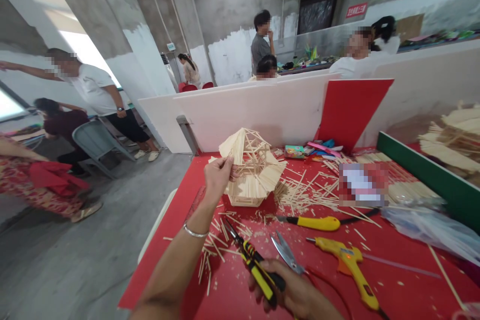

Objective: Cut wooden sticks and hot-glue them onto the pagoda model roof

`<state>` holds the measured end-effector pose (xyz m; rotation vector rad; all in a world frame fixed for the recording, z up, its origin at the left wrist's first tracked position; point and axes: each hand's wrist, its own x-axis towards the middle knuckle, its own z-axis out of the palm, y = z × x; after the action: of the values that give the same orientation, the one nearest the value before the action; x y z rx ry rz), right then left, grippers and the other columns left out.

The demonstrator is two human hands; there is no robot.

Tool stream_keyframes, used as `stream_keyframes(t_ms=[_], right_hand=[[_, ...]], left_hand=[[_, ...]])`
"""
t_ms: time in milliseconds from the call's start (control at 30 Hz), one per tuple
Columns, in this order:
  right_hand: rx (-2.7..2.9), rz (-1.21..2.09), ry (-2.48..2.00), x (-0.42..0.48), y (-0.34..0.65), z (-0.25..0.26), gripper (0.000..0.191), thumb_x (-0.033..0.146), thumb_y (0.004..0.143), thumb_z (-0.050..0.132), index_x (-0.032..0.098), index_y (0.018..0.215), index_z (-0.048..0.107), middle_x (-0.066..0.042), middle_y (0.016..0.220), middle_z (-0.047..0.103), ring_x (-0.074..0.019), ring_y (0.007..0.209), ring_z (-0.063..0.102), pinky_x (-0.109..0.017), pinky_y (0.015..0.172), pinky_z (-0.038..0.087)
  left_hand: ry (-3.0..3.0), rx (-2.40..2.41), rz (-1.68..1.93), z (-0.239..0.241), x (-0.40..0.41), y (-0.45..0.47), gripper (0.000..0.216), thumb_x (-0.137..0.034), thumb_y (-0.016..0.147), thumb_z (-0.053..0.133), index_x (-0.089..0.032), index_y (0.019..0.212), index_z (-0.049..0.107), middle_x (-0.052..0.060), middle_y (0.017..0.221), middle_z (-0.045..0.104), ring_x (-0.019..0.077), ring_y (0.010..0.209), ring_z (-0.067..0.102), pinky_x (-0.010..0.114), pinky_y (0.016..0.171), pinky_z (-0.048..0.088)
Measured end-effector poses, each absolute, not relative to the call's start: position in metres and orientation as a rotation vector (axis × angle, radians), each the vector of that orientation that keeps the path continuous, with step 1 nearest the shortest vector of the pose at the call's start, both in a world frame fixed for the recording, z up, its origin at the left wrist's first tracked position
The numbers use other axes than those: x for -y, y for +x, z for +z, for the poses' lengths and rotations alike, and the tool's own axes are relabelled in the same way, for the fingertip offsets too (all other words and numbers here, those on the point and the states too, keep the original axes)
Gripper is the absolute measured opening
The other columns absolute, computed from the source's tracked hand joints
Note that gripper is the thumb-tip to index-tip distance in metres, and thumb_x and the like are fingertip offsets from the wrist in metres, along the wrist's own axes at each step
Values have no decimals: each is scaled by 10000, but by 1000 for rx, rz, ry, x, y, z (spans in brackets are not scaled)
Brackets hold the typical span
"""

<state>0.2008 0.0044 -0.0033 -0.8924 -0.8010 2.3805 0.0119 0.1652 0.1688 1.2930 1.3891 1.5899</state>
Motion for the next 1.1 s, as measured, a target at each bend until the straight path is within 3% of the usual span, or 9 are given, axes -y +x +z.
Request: stream_keyframes(t_ms=[200, 333, 433, 633, 833, 1100], right_hand=[[625, 2513, -639, -1, 207, 4, 423, 478, 765, 594, 104, 921, 714, -124, 876, 697, -176, 724, 645, -264, 585, 461], [600, 2493, -521, 8, 211, 32, 350, 282, 561, 672, 190, 897, 699, -106, 979, 698, -235, 904, 628, -326, 738, 472], [691, 2374, -629, 16, 212, 49, 405, 180, 464, 604, 219, 857, 688, -91, 974, 692, -264, 971, 601, -349, 796, 453], [1004, 2102, -1013, 26, 213, 72, 535, 140, 490, 592, 222, 1015, 651, -46, 1035, 650, -234, 1033, 569, -374, 904, 415], [1290, 2008, -1036, 23, 214, 79, 544, 131, 532, 581, 227, 1068, 603, -24, 1060, 619, -206, 1016, 554, -330, 869, 408], [1489, 1920, -1056, 29, 216, 92, 520, 110, 540, 560, 228, 1046, 592, 4, 940, 574, -157, 870, 500, -263, 700, 382]], left_hand=[[1380, -1480, 1596, 180, -142, 12, 248, -365, 819, 645, -158, 688, 680, 3, 590, 648, 137, 437, 609, 226, 419, 494], [1465, -1551, 1528, 173, -110, -1, 273, -398, 839, 631, -164, 707, 678, -6, 557, 636, 119, 431, 583, 204, 434, 457], [1544, -1558, 1447, 161, -79, -13, 284, -394, 858, 618, -167, 696, 670, -20, 505, 598, 106, 428, 547, 198, 462, 434], [1607, -1560, 1272, 142, -24, -21, 284, -363, 871, 611, -164, 671, 642, -35, 489, 538, 95, 440, 507, 194, 469, 383], [1907, -1555, 1147, 122, 2, -24, 314, -314, 920, 558, -164, 649, 606, -36, 542, 497, 91, 528, 445, 208, 537, 338], [2145, -1546, 1080, 114, 15, -23, 266, -284, 935, 558, -160, 718, 648, -24, 605, 554, 94, 573, 478, 226, 594, 343]])
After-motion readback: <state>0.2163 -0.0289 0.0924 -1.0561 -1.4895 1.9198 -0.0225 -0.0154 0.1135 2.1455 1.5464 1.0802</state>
